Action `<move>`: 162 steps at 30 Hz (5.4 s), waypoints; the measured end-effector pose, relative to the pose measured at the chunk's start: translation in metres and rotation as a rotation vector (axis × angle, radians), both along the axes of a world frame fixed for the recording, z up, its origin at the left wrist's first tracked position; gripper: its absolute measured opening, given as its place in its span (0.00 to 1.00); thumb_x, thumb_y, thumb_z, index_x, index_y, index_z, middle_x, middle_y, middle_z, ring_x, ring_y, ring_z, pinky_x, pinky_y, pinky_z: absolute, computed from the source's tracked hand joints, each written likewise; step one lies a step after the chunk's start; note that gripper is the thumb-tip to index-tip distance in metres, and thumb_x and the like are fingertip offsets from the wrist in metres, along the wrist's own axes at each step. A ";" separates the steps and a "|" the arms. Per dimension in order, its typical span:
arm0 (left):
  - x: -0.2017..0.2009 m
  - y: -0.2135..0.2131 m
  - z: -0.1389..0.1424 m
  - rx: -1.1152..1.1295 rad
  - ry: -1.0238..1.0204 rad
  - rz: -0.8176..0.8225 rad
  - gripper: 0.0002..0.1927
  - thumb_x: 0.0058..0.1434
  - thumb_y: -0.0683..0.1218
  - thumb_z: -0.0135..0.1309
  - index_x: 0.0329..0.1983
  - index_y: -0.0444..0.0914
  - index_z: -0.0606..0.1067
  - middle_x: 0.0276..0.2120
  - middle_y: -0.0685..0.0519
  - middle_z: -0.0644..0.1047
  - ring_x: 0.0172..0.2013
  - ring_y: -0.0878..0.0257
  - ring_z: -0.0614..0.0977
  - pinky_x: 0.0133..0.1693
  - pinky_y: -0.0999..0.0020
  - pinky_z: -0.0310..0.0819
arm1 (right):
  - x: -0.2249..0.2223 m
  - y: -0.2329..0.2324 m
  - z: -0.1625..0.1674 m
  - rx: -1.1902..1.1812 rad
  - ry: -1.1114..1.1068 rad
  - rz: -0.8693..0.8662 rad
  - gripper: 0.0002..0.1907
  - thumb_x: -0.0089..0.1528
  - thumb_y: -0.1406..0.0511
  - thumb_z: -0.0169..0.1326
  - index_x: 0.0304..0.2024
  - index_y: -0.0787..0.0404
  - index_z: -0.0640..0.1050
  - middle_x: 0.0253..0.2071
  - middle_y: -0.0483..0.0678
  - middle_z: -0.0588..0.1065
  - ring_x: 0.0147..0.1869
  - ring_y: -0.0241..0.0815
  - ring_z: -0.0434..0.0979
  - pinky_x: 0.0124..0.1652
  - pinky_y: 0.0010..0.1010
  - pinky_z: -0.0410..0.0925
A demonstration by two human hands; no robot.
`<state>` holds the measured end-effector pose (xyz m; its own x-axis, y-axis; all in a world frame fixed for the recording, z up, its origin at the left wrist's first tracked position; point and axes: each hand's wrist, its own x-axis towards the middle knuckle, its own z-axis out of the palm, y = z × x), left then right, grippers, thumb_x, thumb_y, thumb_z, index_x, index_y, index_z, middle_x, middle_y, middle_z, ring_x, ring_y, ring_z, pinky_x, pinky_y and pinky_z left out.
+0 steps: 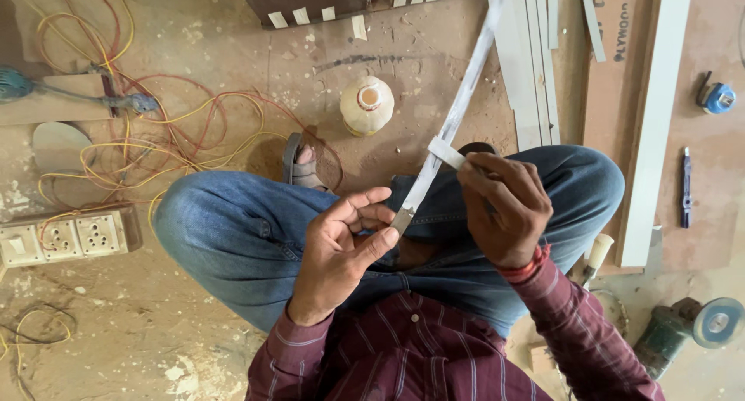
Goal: The person applies glue to a thin strip of edge banding using a small metal spatula, then presses the strip onto the edge of a wooden board. The person smooths the strip along the edge to secure it.
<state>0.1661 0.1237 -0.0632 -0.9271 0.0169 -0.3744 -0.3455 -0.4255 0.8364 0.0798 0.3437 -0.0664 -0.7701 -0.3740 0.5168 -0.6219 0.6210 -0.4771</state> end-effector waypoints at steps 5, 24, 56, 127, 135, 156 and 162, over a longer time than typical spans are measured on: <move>0.003 -0.002 -0.002 0.013 -0.007 0.020 0.27 0.61 0.36 0.62 0.63 0.28 0.71 0.44 0.49 0.79 0.45 0.68 0.80 0.47 0.75 0.79 | 0.019 -0.008 0.002 -0.066 0.029 0.116 0.09 0.60 0.74 0.65 0.42 0.62 0.82 0.45 0.52 0.80 0.47 0.44 0.80 0.45 0.32 0.74; 0.002 0.001 -0.003 0.003 -0.036 0.005 0.26 0.61 0.35 0.62 0.63 0.29 0.72 0.44 0.51 0.79 0.43 0.68 0.80 0.46 0.75 0.79 | 0.014 0.000 -0.021 -0.069 0.037 0.082 0.08 0.63 0.75 0.64 0.43 0.62 0.81 0.46 0.50 0.80 0.48 0.43 0.81 0.46 0.33 0.75; 0.003 0.001 -0.011 0.011 -0.028 0.021 0.26 0.61 0.35 0.61 0.63 0.29 0.71 0.44 0.51 0.79 0.44 0.68 0.80 0.46 0.75 0.79 | 0.035 -0.010 0.000 -0.074 -0.254 0.109 0.06 0.60 0.74 0.63 0.38 0.61 0.81 0.44 0.51 0.81 0.43 0.39 0.81 0.40 0.29 0.73; -0.005 0.008 -0.014 0.073 0.005 0.013 0.27 0.63 0.36 0.60 0.65 0.27 0.69 0.47 0.46 0.79 0.49 0.64 0.82 0.53 0.71 0.79 | 0.051 -0.024 0.001 -0.126 -0.201 0.051 0.13 0.56 0.76 0.68 0.40 0.60 0.79 0.44 0.50 0.80 0.43 0.43 0.81 0.41 0.31 0.72; -0.007 0.013 -0.017 0.098 -0.029 0.058 0.26 0.62 0.34 0.60 0.64 0.27 0.69 0.47 0.47 0.80 0.46 0.65 0.82 0.49 0.72 0.80 | 0.052 -0.019 -0.004 -0.118 -0.148 0.066 0.15 0.55 0.77 0.67 0.41 0.61 0.80 0.44 0.51 0.80 0.45 0.44 0.81 0.43 0.31 0.73; -0.007 0.013 -0.014 0.149 -0.008 0.068 0.26 0.62 0.34 0.60 0.64 0.27 0.69 0.46 0.48 0.79 0.45 0.66 0.81 0.49 0.73 0.80 | 0.039 0.012 -0.046 -1.176 -1.387 0.045 0.05 0.67 0.71 0.58 0.42 0.69 0.80 0.37 0.55 0.81 0.34 0.38 0.82 0.32 0.29 0.77; -0.004 0.014 -0.017 0.165 -0.015 0.069 0.26 0.63 0.34 0.61 0.64 0.28 0.69 0.47 0.49 0.79 0.45 0.66 0.81 0.49 0.72 0.79 | 0.040 0.034 -0.047 -1.001 -1.316 -0.065 0.04 0.65 0.72 0.58 0.41 0.69 0.80 0.37 0.56 0.81 0.34 0.39 0.82 0.33 0.28 0.78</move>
<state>0.1618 0.1379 -0.0806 -0.9226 0.0157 -0.3854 -0.3225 -0.5794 0.7486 0.1199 0.3781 -0.1133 -0.8468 -0.2671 -0.4599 0.5195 -0.2302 -0.8229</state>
